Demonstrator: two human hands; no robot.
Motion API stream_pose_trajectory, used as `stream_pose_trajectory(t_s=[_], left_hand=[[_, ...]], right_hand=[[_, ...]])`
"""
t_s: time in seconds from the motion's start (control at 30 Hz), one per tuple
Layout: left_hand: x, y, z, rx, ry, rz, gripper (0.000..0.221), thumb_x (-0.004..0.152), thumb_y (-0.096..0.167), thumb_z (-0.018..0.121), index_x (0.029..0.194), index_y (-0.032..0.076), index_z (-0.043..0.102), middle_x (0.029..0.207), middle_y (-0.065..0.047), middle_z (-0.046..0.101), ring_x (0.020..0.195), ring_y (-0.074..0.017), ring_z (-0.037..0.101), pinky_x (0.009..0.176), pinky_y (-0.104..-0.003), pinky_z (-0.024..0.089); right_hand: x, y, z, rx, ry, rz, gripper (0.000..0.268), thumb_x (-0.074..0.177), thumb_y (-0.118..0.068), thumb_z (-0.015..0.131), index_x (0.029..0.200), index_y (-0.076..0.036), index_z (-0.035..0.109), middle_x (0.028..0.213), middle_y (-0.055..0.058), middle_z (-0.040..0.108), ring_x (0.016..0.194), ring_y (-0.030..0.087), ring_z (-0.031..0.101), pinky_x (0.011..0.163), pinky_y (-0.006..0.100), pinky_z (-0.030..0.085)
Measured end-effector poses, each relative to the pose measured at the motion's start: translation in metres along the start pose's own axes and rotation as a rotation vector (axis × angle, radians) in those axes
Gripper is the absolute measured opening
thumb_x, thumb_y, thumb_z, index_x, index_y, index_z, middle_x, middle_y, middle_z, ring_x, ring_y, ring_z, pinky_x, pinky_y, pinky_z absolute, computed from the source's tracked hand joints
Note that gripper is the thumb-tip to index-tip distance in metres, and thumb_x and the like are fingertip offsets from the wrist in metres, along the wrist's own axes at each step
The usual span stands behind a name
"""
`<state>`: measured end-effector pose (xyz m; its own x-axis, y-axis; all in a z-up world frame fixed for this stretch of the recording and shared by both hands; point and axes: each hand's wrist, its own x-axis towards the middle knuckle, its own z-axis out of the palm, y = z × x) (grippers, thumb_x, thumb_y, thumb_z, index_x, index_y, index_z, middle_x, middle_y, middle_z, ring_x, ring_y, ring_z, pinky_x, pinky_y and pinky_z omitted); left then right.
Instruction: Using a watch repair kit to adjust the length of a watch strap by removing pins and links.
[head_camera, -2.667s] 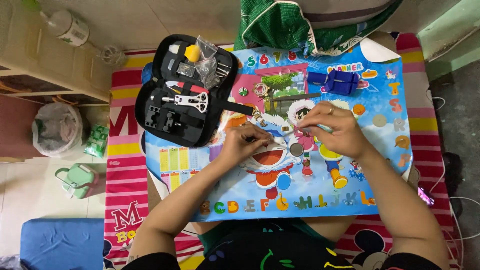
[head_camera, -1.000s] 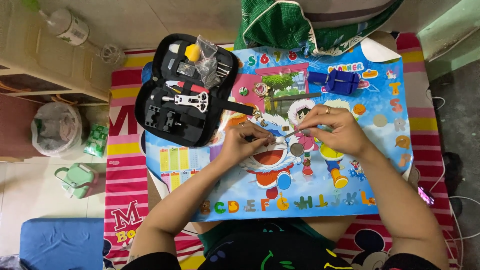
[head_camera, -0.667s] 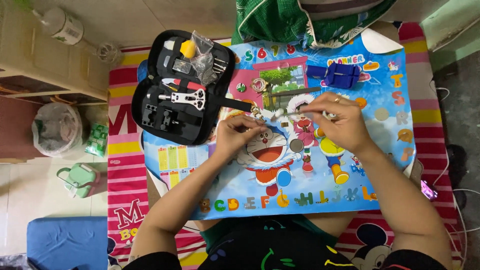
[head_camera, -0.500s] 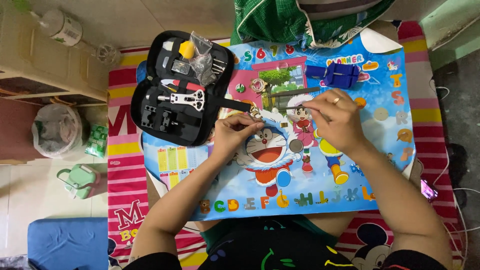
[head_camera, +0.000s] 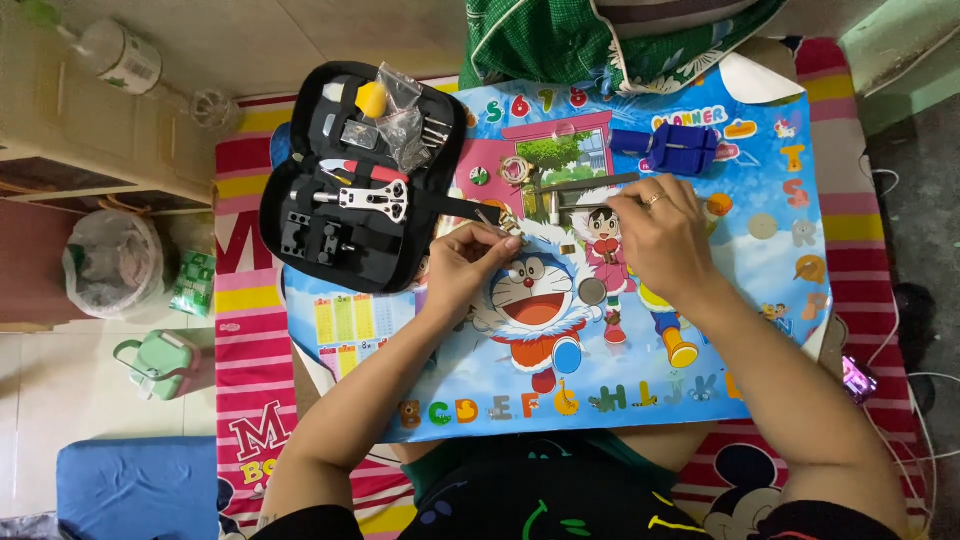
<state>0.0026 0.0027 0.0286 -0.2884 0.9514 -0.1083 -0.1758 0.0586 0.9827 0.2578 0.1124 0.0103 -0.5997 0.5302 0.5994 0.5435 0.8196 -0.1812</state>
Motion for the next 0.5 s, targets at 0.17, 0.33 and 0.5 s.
stream_pose_trajectory(t_s=[0.17, 0.33, 0.5], left_hand=[[-0.003, -0.003, 0.009, -0.042, 0.032, -0.023, 0.023, 0.082, 0.010, 0.088, 0.085, -0.006, 0.072, 0.087, -0.017, 0.072, 0.074, -0.0156, 0.071, 0.063, -0.024, 0.061], [-0.012, -0.014, 0.019, -0.139, 0.048, -0.082, 0.021, 0.085, 0.013, 0.085, 0.087, -0.001, 0.070, 0.088, -0.010, 0.072, 0.077, -0.0097, 0.068, 0.065, -0.017, 0.057], [-0.014, -0.018, 0.023, -0.315, 0.042, -0.073, 0.019, 0.088, 0.011, 0.083, 0.084, 0.002, 0.067, 0.099, -0.015, 0.074, 0.087, -0.0148, 0.072, 0.073, -0.019, 0.057]], right_hand=[[0.013, -0.051, -0.005, 0.281, 0.061, 0.019, 0.015, 0.090, 0.004, 0.070, 0.091, -0.009, 0.076, 0.092, 0.005, 0.065, 0.090, 0.026, 0.061, 0.083, 0.041, 0.048], [0.014, -0.086, -0.004, 0.571, 0.036, 0.206, 0.009, 0.092, -0.002, 0.071, 0.094, -0.008, 0.078, 0.083, 0.003, 0.065, 0.077, 0.024, 0.061, 0.075, 0.036, 0.050], [0.004, -0.090, 0.007, 0.725, 0.022, 0.374, 0.012, 0.089, -0.002, 0.073, 0.097, -0.008, 0.081, 0.079, 0.003, 0.070, 0.068, 0.017, 0.062, 0.066, 0.029, 0.052]])
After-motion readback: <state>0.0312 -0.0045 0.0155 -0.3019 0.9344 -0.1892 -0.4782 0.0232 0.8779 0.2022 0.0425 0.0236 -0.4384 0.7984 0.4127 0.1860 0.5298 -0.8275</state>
